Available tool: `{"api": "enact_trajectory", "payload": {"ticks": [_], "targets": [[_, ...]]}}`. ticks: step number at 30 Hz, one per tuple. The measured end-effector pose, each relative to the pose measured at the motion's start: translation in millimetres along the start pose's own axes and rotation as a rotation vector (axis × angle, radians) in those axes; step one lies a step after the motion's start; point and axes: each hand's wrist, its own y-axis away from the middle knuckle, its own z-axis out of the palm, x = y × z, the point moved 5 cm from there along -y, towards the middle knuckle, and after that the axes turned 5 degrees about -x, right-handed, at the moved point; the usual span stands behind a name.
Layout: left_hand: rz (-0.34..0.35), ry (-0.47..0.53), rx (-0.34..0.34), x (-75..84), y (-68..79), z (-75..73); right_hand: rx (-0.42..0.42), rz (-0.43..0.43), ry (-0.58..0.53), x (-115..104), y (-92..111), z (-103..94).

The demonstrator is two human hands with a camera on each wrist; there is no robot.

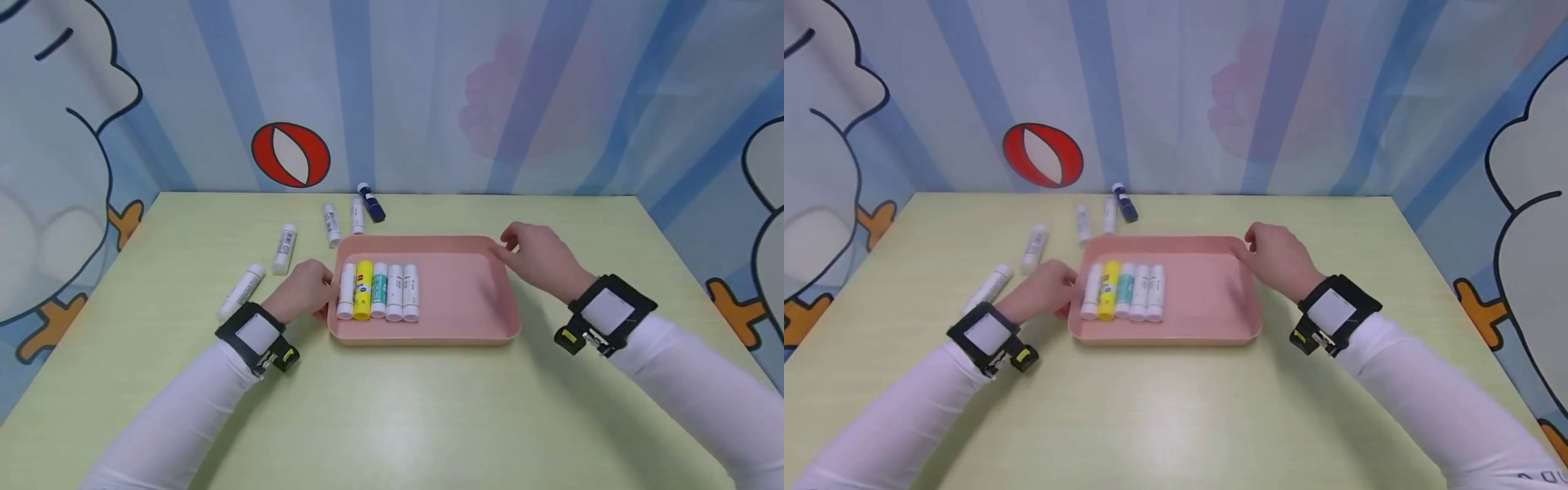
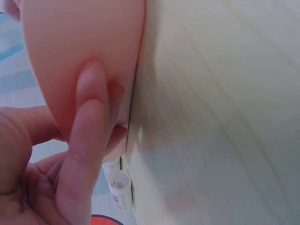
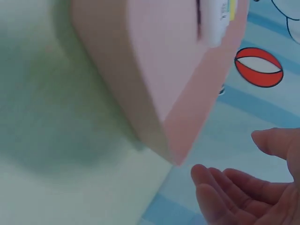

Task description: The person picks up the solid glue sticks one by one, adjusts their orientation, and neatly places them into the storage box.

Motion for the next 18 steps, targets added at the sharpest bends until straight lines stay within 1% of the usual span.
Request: {"api": "enact_trajectory", "payload": {"ticks": [2, 6, 12, 18], "targets": [[0.002, 0.003, 0.000, -0.4, 0.5, 0.4, -0.016, 0.032, 0.003, 10, 0, 6.2], [0.003, 0.005, 0.004, -1.1, 0.5, 0.0, -0.090, 0.070, -0.003, 23, -2, 21.1], [0.005, 0.010, 0.004, -0.2, -0.1, -0.3, -0.213, 0.129, -0.105, 38, 0, 46.1], [0.019, -0.003, 0.008, -1.0, -0.5, 0.0, -0.237, 0.134, -0.179, 42, 1, 61.0]]}}
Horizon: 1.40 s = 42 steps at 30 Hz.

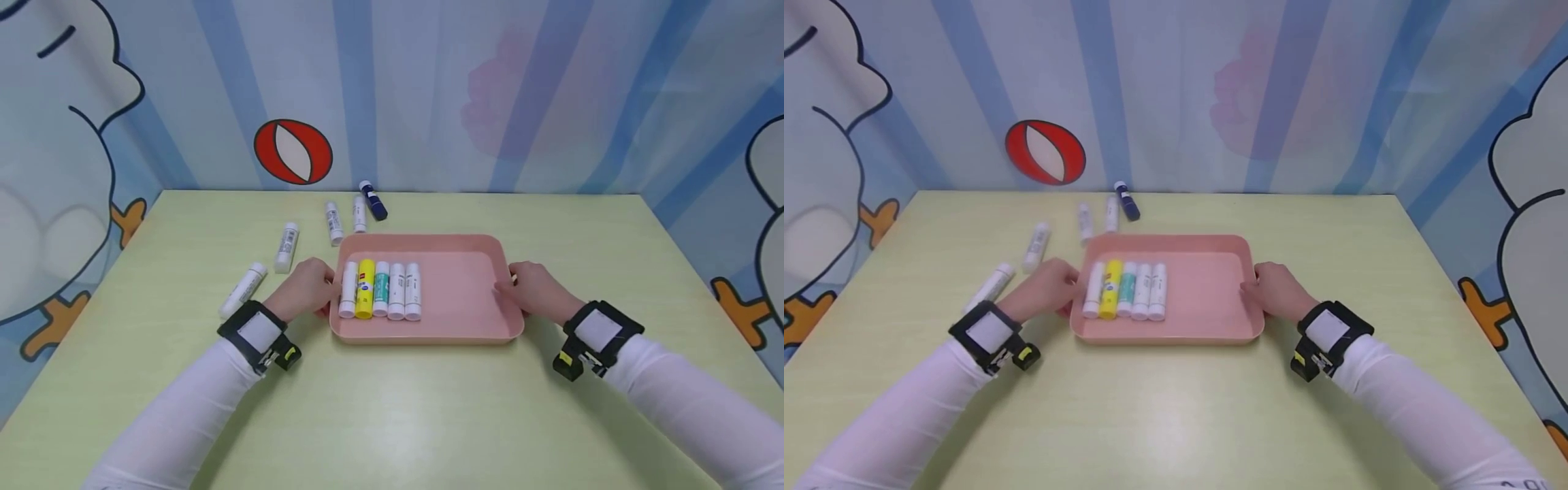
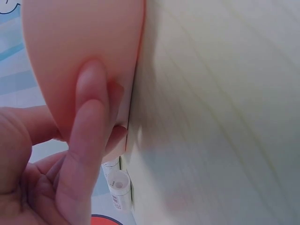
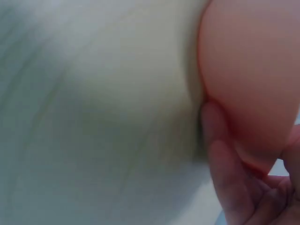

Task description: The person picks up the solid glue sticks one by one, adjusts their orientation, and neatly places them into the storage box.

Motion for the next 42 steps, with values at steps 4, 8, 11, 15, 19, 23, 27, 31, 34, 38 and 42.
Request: {"api": "enact_trajectory", "payload": {"ticks": [4, 8, 11, 15, 19, 23, 27, 31, 34, 38, 42], "targets": [[-0.005, -0.010, 0.000, 1.5, -0.2, -0.1, 0.004, 0.006, -0.037, 2, -1, 3.0], [-0.024, -0.016, -0.003, 1.3, 0.0, 0.6, 0.002, 0.007, -0.047, 3, -2, 5.9], [-0.029, -0.032, -0.001, 0.2, 0.9, 1.2, 0.008, 0.006, -0.046, 3, -4, 7.5], [-0.003, -0.090, 0.013, -0.8, 4.9, 0.4, 0.008, 0.003, -0.041, 2, -7, 9.3], [0.077, -0.195, 0.106, -0.2, 17.4, -6.8, 0.009, 0.016, -0.031, 2, -8, 10.1], [0.174, -0.287, 0.247, -3.5, 36.7, -14.3, 0.016, 0.023, -0.024, 2, -7, 9.7], [0.251, -0.343, 0.318, -17.0, 55.3, -17.1, 0.016, 0.032, -0.028, 1, -5, 9.2], [0.281, -0.393, 0.371, -38.4, 68.9, -24.5, 0.014, 0.035, -0.039, 2, -5, 10.3], [0.265, -0.425, 0.390, -55.3, 74.1, -33.6, 0.018, 0.030, -0.037, 3, -6, 11.0], [0.209, -0.449, 0.376, -77.6, 73.5, -47.4, 0.015, 0.034, -0.042, 4, -6, 11.1], [0.119, -0.452, 0.342, -96.0, 66.6, -61.8, 0.014, 0.040, -0.042, 4, -5, 9.9]]}}
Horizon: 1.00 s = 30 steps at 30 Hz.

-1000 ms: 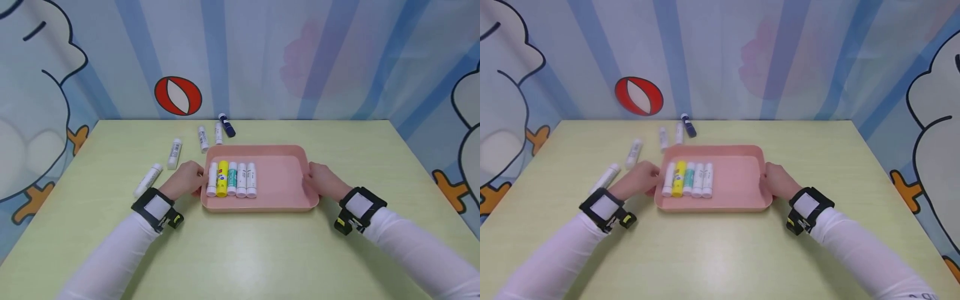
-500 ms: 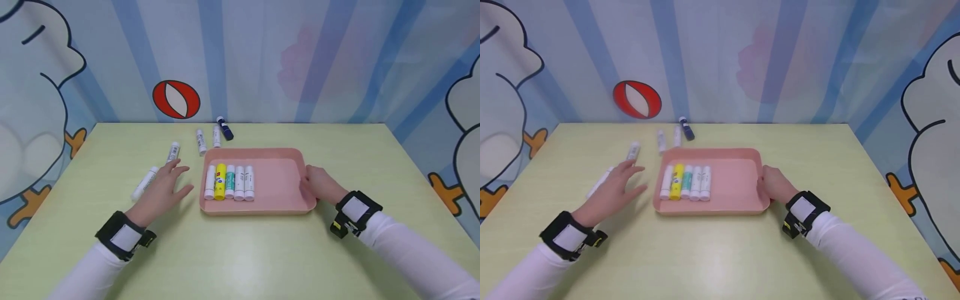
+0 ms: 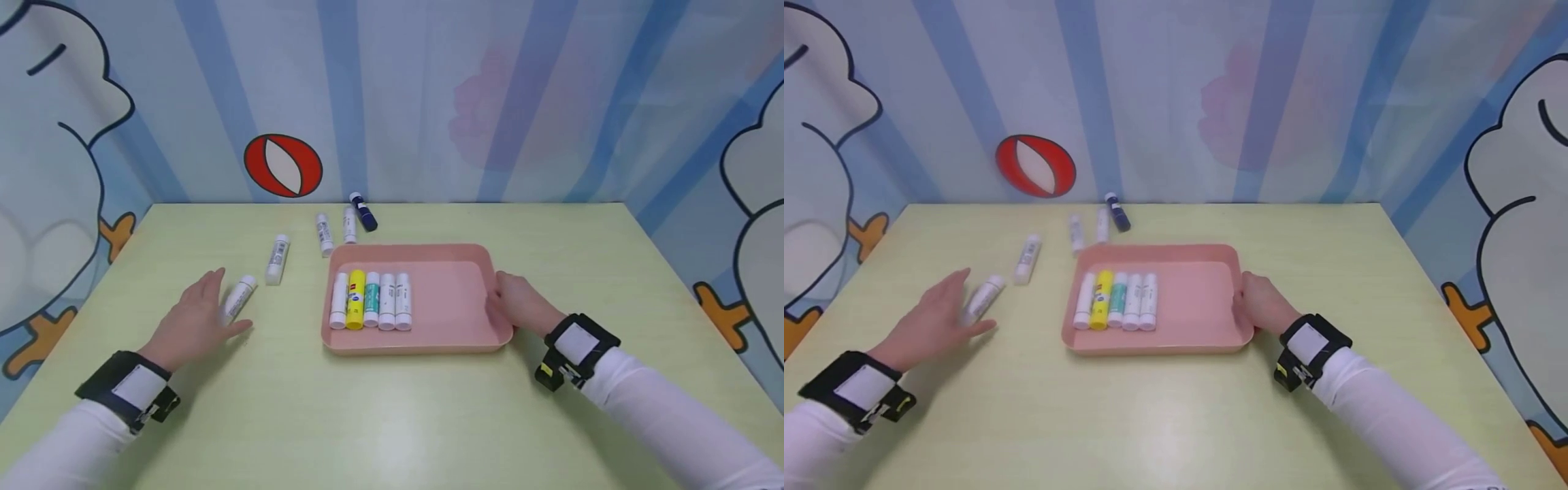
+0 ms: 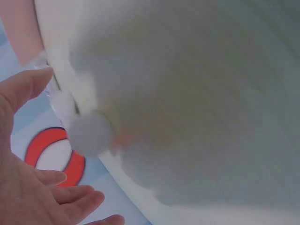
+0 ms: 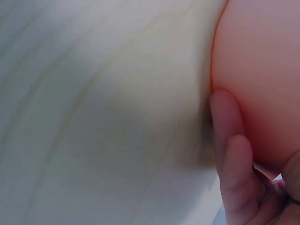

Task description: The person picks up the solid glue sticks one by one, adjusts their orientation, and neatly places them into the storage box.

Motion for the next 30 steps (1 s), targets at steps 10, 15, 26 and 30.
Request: {"api": "enact_trajectory", "payload": {"ticks": [10, 15, 26, 30], "targets": [[-0.087, -0.006, -0.121, -18.0, -10.2, -3.0, 0.016, -0.007, 0.012, -1, 0, 0.0], [-0.046, -0.023, -0.072, -13.7, -10.0, -0.4, 0.016, -0.002, 0.011, -1, 0, 0.0], [-0.059, 0.046, -0.022, -4.9, -10.0, -0.2, 0.038, -0.017, 0.016, -2, 1, -1.9], [-0.067, 0.074, -0.022, -5.8, -8.8, 1.3, 0.041, -0.016, 0.006, 0, 0, -0.9]]}}
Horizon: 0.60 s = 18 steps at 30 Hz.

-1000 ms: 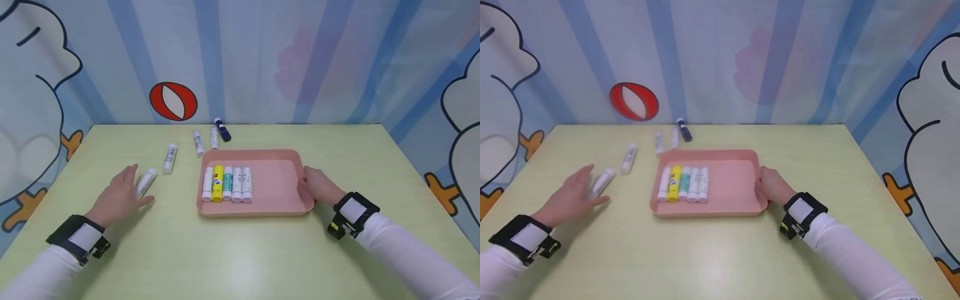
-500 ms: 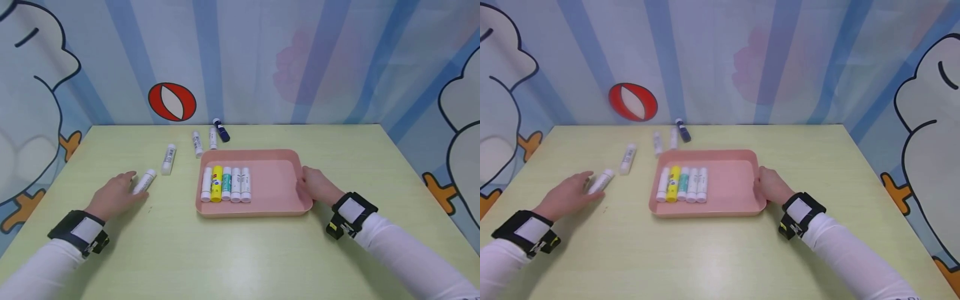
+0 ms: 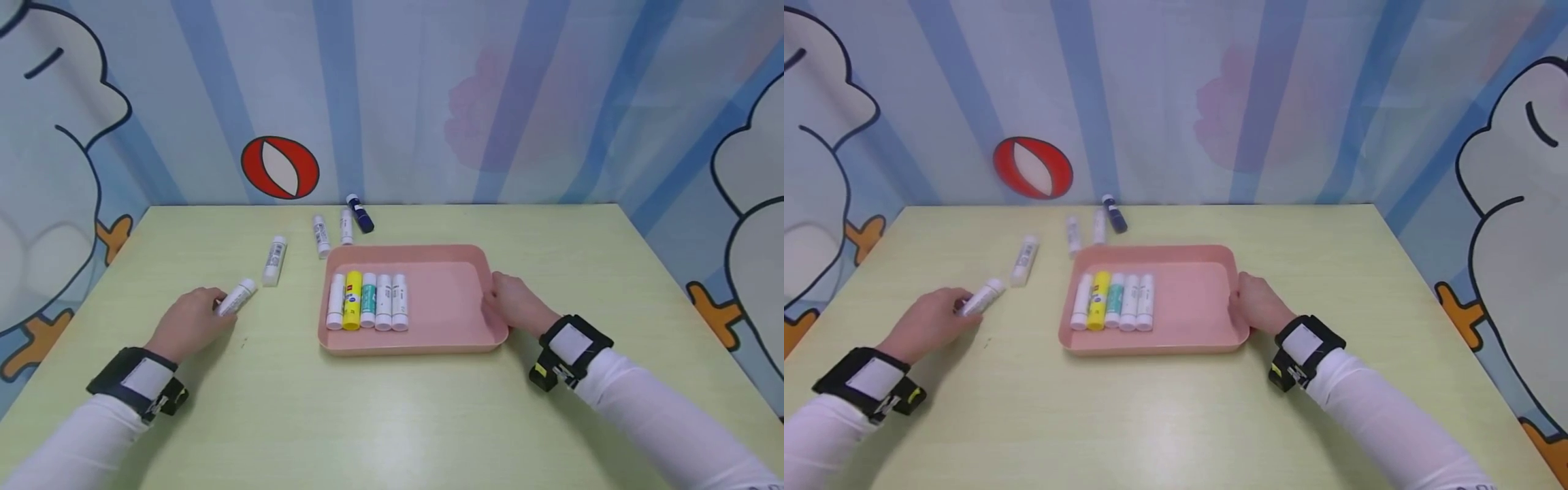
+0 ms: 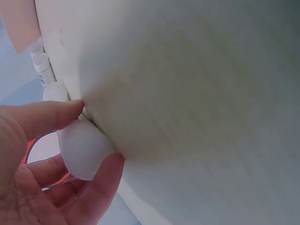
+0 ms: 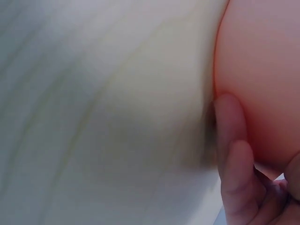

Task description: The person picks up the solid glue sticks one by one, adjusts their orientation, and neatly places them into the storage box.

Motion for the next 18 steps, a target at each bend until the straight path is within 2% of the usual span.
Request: {"api": "enact_trajectory", "payload": {"ticks": [5, 11, 15, 18], "targets": [[-0.010, 0.018, 0.012, -3.6, 1.6, 1.6, 0.002, 0.001, -0.011, 2, 0, 0.7], [-0.057, 0.046, -0.007, -2.2, 4.4, 1.0, -0.044, 0.016, -0.034, 3, 4, -2.4], [-0.022, 0.053, 0.003, 10.2, 6.0, -3.6, -0.041, -0.005, 0.037, -1, 7, -11.7], [0.026, 0.060, 0.015, 26.1, 8.0, -7.4, 0.050, -0.051, 0.158, -9, 11, -25.0]]}}
